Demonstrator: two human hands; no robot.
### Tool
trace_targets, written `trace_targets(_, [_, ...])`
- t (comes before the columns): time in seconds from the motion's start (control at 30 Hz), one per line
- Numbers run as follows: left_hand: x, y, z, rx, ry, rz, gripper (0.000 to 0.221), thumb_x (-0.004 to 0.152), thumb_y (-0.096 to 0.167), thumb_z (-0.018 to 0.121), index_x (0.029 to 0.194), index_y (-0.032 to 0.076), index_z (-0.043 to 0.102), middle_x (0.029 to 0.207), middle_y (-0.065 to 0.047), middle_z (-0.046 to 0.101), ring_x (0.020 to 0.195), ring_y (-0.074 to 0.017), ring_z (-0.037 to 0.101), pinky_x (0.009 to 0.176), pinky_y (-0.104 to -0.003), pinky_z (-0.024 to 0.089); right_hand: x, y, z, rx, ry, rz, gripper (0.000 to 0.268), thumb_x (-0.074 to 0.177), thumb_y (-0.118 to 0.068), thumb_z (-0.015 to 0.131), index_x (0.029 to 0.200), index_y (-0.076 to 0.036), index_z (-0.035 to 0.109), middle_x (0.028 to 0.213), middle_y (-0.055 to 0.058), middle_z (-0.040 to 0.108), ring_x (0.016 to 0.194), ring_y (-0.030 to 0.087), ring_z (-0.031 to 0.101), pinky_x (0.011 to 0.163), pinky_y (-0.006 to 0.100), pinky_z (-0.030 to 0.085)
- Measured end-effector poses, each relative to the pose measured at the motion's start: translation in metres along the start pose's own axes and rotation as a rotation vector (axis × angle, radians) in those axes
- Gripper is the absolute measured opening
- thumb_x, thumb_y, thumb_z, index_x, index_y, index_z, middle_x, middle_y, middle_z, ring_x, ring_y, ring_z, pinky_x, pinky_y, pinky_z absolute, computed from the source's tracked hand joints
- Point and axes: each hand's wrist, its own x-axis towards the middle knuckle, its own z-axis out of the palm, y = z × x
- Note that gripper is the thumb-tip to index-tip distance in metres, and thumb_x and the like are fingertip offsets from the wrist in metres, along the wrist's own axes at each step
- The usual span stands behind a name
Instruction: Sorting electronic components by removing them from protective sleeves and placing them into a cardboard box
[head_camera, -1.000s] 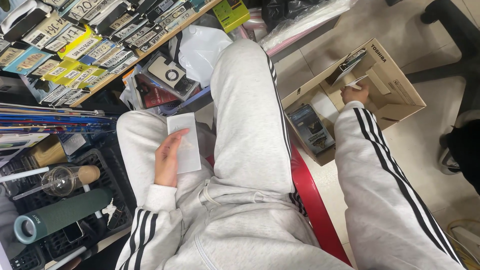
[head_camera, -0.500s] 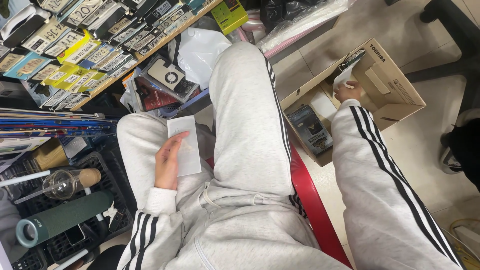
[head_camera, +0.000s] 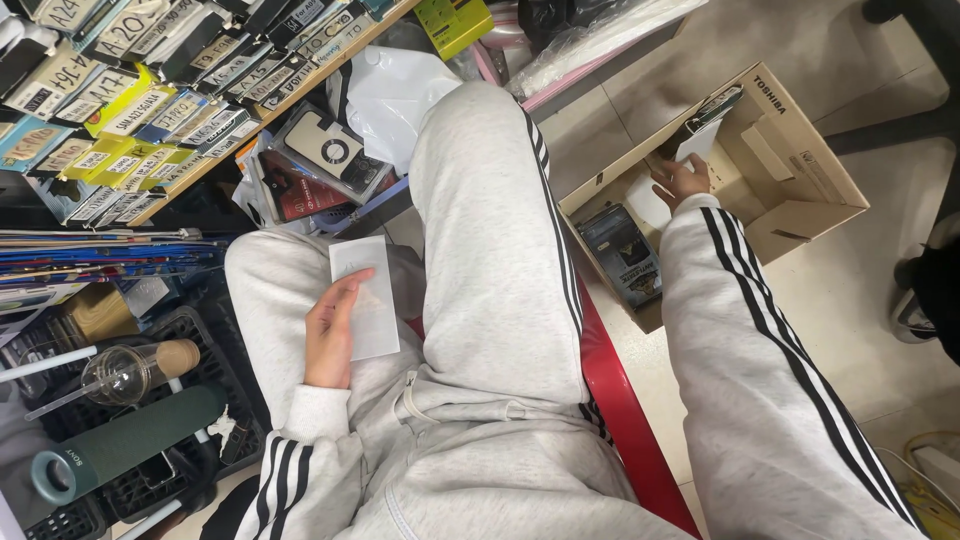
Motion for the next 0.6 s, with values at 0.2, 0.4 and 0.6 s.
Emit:
trace_targets(0.2, [0.000, 0.004, 0.003, 0.018, 0.006, -0.005, 0.027, 0.105, 0.019, 0.053, 0.121, 0.013, 0.074, 0.121, -0.004, 0.071, 0.118, -0.0106, 0.051, 0.116, -0.033, 0.034, 0.032, 0.015, -0.006, -0.116, -0.007, -0.078, 0.081, 0.098, -0.007, 0.072, 0.158, -0.017, 0.018, 0.140, 0.024, 0.055, 0.121, 0.041, 0.070, 0.102, 0.054, 0.060])
trace_targets(0.4, [0.001, 0.005, 0.001, 0.022, -0.016, -0.007, 0.028, 0.104, 0.019, 0.053, 0.122, 0.014, 0.074, 0.121, -0.003, 0.070, 0.119, -0.0099, 0.050, 0.118, -0.034, 0.033, 0.013, -0.007, -0.005, -0.183, -0.023, -0.141, 0.084, 0.096, -0.005, 0.080, 0.159, -0.017, 0.026, 0.159, 0.023, 0.031, 0.124, 0.044, 0.067, 0.102, 0.058, 0.057])
trace_targets(0.6, [0.001, 0.001, 0.000, -0.029, -0.005, 0.048, 0.028, 0.104, 0.015, 0.051, 0.122, 0.013, 0.073, 0.126, -0.006, 0.070, 0.125, -0.0146, 0.049, 0.120, -0.038, 0.030, 0.028, -0.003, -0.019, -0.157, 0.001, -0.140, 0.072, 0.097, -0.006, 0.072, 0.156, -0.018, 0.033, 0.156, 0.018, 0.035, 0.114, 0.042, 0.073, 0.095, 0.056, 0.062])
